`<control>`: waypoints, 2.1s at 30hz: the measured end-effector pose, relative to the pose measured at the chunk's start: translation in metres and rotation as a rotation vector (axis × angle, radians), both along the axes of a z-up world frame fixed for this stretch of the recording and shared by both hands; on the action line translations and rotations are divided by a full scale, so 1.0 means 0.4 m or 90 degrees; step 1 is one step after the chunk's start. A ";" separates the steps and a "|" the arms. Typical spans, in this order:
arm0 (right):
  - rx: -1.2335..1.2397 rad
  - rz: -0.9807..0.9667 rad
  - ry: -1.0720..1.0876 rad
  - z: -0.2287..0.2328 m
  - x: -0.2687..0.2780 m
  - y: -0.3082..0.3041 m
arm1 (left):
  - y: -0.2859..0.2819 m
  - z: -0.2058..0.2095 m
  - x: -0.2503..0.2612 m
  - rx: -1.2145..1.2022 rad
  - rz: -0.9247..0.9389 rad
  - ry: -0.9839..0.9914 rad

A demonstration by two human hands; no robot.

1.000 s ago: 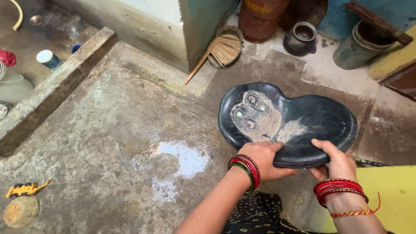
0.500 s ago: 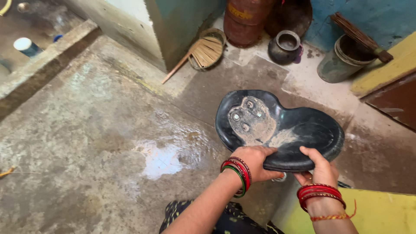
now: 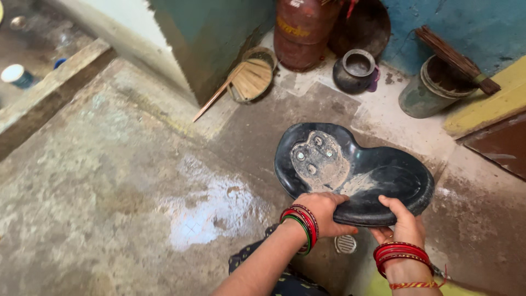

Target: The person picks up and moves various household items on a concrete floor, including a black plastic stool, a yellow container, a toy truck, and a folded mat. The person places each item in a different location within the room.

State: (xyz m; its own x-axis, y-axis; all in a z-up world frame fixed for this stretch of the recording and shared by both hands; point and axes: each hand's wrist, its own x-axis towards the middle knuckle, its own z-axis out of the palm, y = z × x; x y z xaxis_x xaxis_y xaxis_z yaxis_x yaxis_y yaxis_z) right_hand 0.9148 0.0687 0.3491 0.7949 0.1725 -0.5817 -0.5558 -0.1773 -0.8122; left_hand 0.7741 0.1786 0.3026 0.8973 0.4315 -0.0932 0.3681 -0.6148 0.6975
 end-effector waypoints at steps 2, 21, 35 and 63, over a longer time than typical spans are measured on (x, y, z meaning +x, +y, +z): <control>-0.022 0.000 0.002 -0.004 0.027 0.029 | 0.032 -0.009 0.031 -0.021 -0.007 -0.017; 0.054 -0.050 -0.045 0.036 0.432 0.356 | 0.382 0.027 0.474 -0.002 -0.027 0.010; 0.058 -0.003 -0.049 0.060 0.868 0.419 | 0.384 0.055 0.875 -0.011 0.033 0.045; 0.094 0.003 -0.014 -0.009 1.119 0.534 | 0.495 -0.003 1.106 -0.078 0.066 0.070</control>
